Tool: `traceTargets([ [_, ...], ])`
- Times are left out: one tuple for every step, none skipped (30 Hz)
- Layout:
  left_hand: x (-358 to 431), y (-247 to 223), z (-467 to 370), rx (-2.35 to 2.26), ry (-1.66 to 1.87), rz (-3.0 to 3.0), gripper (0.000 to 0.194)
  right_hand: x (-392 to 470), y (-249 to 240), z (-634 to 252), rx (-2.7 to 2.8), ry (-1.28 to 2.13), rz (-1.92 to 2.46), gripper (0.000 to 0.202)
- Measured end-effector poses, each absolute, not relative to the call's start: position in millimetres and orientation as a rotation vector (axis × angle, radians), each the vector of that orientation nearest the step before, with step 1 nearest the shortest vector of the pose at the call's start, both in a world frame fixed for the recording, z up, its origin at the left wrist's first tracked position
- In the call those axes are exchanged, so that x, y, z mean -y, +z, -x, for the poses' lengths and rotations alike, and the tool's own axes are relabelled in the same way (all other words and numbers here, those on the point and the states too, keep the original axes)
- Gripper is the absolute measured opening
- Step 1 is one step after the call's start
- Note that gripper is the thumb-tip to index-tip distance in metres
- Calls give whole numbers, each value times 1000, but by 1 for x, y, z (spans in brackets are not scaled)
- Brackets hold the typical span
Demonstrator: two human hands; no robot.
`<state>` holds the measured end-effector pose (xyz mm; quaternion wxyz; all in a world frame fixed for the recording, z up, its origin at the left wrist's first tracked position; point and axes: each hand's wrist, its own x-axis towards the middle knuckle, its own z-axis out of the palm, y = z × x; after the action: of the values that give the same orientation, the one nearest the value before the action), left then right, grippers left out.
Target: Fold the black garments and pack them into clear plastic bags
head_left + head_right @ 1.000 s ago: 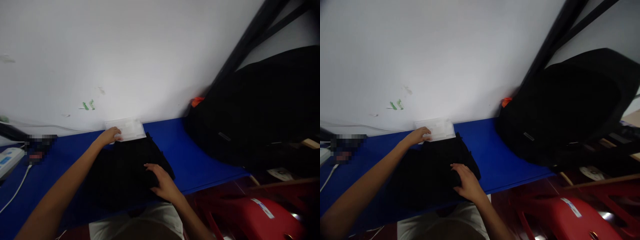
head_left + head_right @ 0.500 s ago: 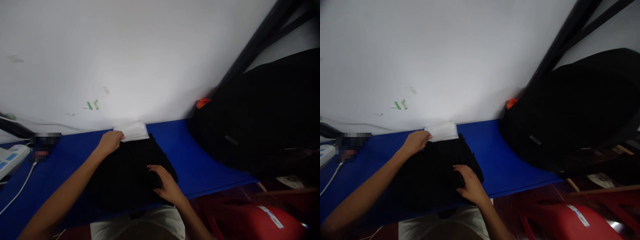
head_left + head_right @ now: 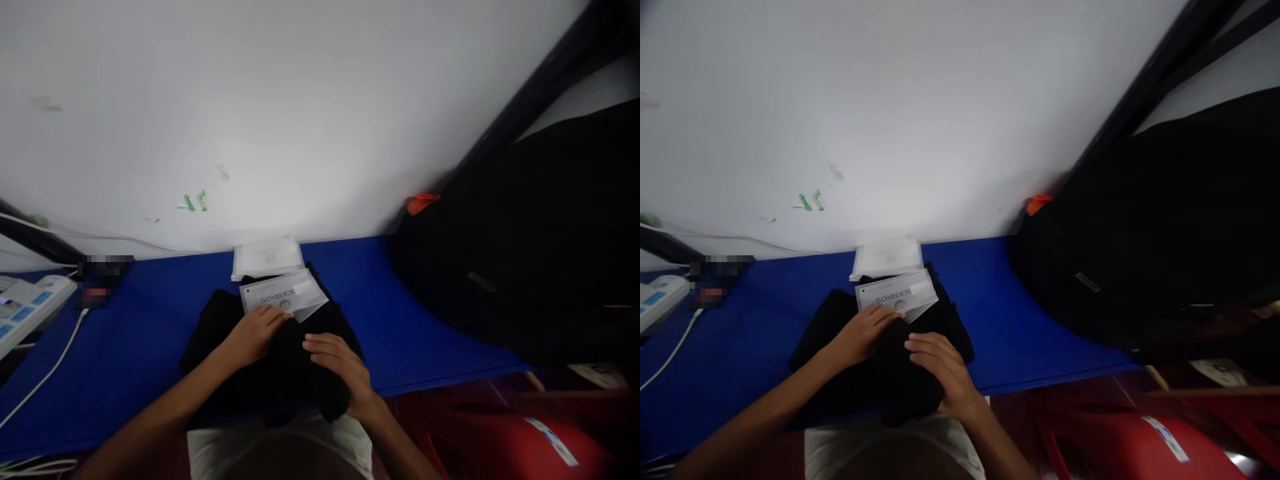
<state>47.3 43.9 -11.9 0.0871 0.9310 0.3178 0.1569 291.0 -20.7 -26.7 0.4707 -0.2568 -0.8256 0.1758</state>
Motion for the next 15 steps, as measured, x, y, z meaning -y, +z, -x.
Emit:
traceTargets([
  [-41, -11, -49, -937, 493, -2724, 53, 18, -25, -291, 2068, 360, 607, 34],
  [-37, -11, -50, -931, 530, -2674, 59, 14, -25, -291, 2119, 298, 596, 35],
  [-33, -12, -52, -931, 563, -2624, 66, 10, -26, -291, 2173, 249, 601, 37],
  [-29, -13, -53, -941, 590, -2579, 73, 5, -27, -290, 2227, 212, 625, 38],
  [-25, -14, -54, -958, 606, -2544, 81, 1, -29, -289, 2281, 187, 670, 39],
  [-22, -15, -55, -981, 613, -2522, 87, -3, -31, -288, 2332, 173, 733, 40],
  [-20, -17, -55, -1007, 609, -2514, 92, -7, -32, -285, 2374, 165, 806, 42],
  [-18, -19, -56, -1033, 598, -2519, 95, -9, -34, -283, 2410, 167, 881, 47],
  [-17, -20, -56, -1053, 584, -2538, 97, -10, -34, -281, 2438, 181, 946, 53],
  [-16, -22, -57, -1067, 570, -2567, 97, -11, -34, -278, 2461, 207, 994, 60],
  [-16, -24, -57, -1071, 550, -2600, 97, -11, -33, -276, 2480, 240, 1027, 65],
  [-17, -25, -57, -1064, 520, -2633, 96, -10, -32, -275, 2498, 271, 1048, 70],
  [-17, -26, -58, -1048, 484, -2666, 97, -9, -31, -274, 2514, 295, 1059, 73],
  [-18, -27, -58, -1027, 446, -2695, 98, -8, -30, -273, 2524, 309, 1067, 74],
  [-18, -27, -59, -1006, 410, -2719, 100, -7, -29, -272, 2523, 309, 1075, 74],
])
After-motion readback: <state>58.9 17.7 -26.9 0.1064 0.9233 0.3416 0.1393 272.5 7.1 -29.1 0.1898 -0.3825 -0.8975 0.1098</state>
